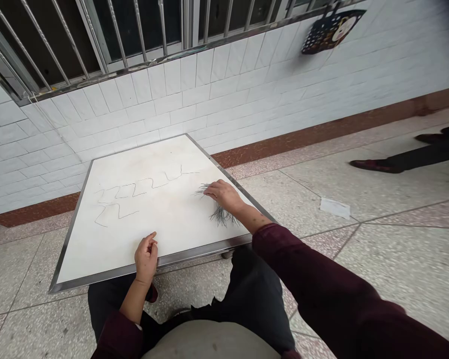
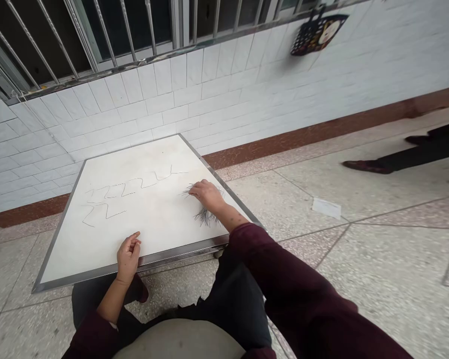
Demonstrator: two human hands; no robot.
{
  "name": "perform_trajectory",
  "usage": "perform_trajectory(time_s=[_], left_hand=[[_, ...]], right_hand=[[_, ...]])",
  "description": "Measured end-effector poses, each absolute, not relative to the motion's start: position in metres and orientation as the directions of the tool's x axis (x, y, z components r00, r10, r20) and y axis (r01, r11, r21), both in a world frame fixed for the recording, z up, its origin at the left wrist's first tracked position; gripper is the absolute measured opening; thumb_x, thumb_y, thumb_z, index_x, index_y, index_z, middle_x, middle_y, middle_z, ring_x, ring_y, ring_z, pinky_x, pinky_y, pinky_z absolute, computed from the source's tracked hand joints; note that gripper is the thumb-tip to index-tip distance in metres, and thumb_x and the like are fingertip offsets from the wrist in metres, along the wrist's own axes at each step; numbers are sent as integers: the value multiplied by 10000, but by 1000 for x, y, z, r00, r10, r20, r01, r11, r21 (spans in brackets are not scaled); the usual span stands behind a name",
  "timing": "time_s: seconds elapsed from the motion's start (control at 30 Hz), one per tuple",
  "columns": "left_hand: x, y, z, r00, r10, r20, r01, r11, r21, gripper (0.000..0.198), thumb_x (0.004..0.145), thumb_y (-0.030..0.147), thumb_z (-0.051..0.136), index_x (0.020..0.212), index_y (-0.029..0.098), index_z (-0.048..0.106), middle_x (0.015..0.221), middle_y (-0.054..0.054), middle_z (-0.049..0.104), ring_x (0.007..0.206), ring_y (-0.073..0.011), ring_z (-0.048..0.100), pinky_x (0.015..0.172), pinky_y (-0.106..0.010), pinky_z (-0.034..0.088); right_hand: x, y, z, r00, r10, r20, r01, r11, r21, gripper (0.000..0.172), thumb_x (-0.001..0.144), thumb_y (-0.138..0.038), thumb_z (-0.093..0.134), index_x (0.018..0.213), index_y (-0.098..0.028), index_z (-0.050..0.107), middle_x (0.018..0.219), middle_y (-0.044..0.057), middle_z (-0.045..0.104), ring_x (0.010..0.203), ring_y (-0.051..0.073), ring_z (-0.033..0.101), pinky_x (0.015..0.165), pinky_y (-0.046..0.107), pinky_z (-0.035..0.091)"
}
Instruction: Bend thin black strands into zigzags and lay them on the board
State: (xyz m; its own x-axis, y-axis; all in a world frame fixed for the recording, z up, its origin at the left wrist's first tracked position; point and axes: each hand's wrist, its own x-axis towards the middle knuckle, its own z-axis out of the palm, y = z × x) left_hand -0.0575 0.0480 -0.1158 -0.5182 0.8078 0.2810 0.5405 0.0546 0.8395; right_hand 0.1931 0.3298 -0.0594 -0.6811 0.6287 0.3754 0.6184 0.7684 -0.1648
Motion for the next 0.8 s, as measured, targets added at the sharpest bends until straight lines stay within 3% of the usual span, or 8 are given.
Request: perform_trajectory(time_s=[0.1,0.37,0.5,0.6,0.7,0.8], left_hand=[[-58,48,-116,-520,805,286,541,51,839,345,860,250,493,1164,204,649,878,-39,663,770,-160,624,771,-291,507],[-59,48,-116,-525,809,266,503,43,863,353,845,231,501,1164,183,643,887,-46,653,782,-163,609,792,-304,495],[-60,49,-111,-527,816,238,458,37,888,350,834,238,528,1158,174,645,874,-44,652,778,-159,612,794,-298,496],[-57,50,-101,-516,836,187,394,39,918,364,860,257,509,1192,147,613,867,-54,662,768,-152,628,769,-285,508],[-48,45,-84,-495,857,142,330,34,944,421,916,326,462,1288,142,532,921,-75,677,802,-158,653,744,-280,522],[-36,36,-69,-376,923,78,192,-4,981,474,918,433,490,1319,182,513,961,-71,674,858,-174,661,794,-306,521]], right_hand=[[198,327,-54,-702,546,458,541,827,-156,243,951,-226,505,967,-196,745,993,104,679,938,232,535,854,343,406],[209,315,-18,-669,509,542,544,832,-109,317,944,-125,455,1110,-220,709,1066,108,639,990,248,519,899,392,420],[198,293,-3,-565,523,638,551,815,-180,358,970,-134,407,1156,-241,693,1002,105,621,944,239,504,870,392,427],[172,255,-2,-681,421,600,374,903,-210,367,986,-157,389,1178,-284,675,983,78,610,945,219,502,792,327,448],[143,206,-8,-855,156,494,72,980,-184,334,982,-169,417,1151,-280,682,944,65,615,916,206,514,787,312,454],[122,167,-20,-889,57,455,-36,980,-194,263,969,-184,465,1070,-237,703,854,65,598,848,196,512,745,311,462]])
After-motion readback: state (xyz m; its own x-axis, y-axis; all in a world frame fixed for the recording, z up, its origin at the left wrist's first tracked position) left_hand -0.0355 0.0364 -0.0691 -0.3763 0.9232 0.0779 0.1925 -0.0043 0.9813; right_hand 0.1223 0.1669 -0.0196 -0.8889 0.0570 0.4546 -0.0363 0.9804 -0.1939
